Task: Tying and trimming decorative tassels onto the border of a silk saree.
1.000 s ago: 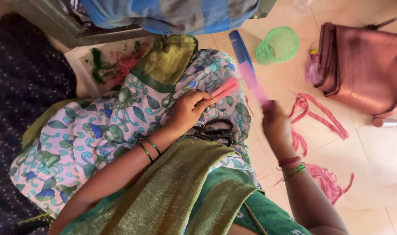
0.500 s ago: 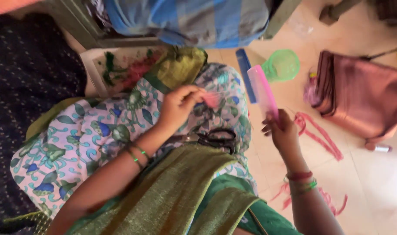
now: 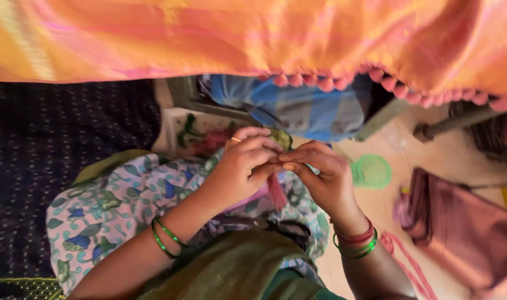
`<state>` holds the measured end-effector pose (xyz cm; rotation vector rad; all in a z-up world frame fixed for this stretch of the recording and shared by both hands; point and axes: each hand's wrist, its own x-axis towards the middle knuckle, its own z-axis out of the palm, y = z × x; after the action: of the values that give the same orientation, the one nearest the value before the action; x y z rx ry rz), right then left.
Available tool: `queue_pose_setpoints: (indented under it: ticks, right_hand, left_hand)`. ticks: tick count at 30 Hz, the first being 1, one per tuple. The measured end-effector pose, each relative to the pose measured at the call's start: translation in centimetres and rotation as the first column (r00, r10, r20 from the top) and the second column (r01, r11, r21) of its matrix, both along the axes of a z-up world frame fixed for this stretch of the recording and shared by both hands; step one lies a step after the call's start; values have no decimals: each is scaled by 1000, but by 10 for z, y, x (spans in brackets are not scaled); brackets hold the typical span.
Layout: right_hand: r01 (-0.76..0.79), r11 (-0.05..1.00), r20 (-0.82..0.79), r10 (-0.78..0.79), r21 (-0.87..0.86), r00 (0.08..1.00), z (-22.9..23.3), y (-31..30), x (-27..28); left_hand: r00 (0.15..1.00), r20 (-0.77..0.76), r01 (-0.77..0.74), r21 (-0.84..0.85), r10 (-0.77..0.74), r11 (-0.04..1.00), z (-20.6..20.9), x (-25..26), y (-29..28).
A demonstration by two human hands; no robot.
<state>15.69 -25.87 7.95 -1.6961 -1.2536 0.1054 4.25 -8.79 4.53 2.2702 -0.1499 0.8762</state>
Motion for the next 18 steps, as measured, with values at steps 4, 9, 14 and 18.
queue_pose_setpoints:
  ticks: [4, 9, 14, 18]
  right_hand:
    - [-49, 997, 42, 47, 58, 998, 11, 21, 2]
    - [11, 979, -401, 72, 202, 913, 20, 20, 14]
    - [161, 911, -490, 51, 380, 871, 42, 15, 29]
    - [152, 912, -445, 37, 380, 895, 27, 16, 44]
  left_hand:
    - [996, -29, 77, -189, -84, 979, 6, 1, 6]
    - [976, -141, 120, -274, -164, 954, -15, 7, 7]
    - [985, -157, 71, -44, -77, 997, -40, 7, 29]
    - [945, -318, -70, 36, 78, 997, -24, 17, 55]
